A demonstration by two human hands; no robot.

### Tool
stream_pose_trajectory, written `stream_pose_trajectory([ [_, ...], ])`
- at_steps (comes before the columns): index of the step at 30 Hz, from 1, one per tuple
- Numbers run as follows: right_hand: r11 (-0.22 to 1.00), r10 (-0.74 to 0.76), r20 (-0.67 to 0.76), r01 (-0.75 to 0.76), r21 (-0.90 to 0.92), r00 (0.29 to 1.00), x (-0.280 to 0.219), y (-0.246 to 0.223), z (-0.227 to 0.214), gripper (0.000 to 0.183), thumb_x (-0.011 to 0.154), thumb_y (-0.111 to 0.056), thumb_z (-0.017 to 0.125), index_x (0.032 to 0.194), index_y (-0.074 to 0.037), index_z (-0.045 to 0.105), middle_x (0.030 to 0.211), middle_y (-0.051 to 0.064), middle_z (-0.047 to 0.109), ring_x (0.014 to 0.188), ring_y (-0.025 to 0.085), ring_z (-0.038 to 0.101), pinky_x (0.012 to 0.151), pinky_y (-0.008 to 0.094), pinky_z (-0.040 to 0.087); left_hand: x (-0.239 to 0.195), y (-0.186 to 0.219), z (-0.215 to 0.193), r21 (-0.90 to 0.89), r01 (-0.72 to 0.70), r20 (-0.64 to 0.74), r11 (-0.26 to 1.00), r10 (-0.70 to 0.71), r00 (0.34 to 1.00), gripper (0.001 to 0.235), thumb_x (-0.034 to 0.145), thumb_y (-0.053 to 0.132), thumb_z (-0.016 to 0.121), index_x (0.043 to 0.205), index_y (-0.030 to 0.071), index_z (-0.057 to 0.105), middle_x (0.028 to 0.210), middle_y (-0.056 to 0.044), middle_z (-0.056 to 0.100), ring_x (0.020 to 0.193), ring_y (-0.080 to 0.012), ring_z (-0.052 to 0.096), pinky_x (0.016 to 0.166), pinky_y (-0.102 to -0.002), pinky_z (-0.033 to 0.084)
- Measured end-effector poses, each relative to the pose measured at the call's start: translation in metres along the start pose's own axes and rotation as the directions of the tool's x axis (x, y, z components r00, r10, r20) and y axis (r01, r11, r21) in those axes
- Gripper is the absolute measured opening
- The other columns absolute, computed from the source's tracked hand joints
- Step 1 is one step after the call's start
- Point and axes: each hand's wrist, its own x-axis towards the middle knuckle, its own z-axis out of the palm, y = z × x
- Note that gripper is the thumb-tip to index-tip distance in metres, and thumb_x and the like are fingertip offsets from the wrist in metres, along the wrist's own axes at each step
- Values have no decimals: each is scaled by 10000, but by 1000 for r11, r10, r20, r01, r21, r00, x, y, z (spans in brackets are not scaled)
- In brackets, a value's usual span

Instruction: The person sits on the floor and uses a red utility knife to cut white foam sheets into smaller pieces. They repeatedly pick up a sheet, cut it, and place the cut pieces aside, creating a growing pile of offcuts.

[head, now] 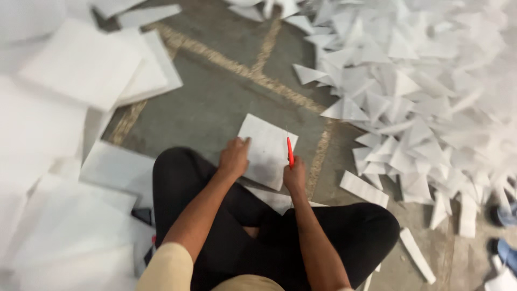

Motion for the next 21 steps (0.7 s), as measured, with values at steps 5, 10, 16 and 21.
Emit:
stream_pose_trajectory([
  [5, 965, 187, -1, -184, 188, 982, 2, 31, 18, 300, 897, -178, 690, 1129, 10, 659, 833, 186, 678, 766, 352, 664, 679, 461, 523, 26, -30, 15, -359, 223, -67, 906, -264, 962, 766, 786, 241, 808, 1424, -9, 466, 1356, -242, 564, 1230, -428, 566, 1001, -491, 492],
  [10, 750, 380, 307, -485, 450, 872, -7, 2, 10, 329, 1007, -280, 678, 1089, 39, 667, 696, -6, 571, 601, 149, 542, 506, 345, 440, 33, -23, 42, -582, 136, 9, 802, -160, 987, 562, 851, 298, 747, 1313, 15, 596, 1223, -223, 724, 1158, -389, 690, 978, -448, 539],
  [16, 547, 174, 539, -536, 643, 824, -22, -47, 4, 424, 993, -355, 579, 1370, -161, 592, 791, 28, 670, 702, 89, 657, 571, 269, 573, 2, 25, 44, -817, -87, -103, 571, 5, 995, 634, 923, 258, 683, 1459, 18, 444, 1301, -209, 638, 1201, -319, 623, 992, -424, 474],
  [21, 785, 185, 191, -262, 561, 964, -19, -49, 11, 454, 946, -291, 697, 1299, -11, 642, 980, 100, 723, 801, 154, 678, 655, 300, 541, -5, 24, 25, -936, 51, -11, 349, -172, 985, 498, 940, 222, 614, 1384, 1, 568, 1253, -145, 701, 1140, -233, 664, 979, -364, 515],
])
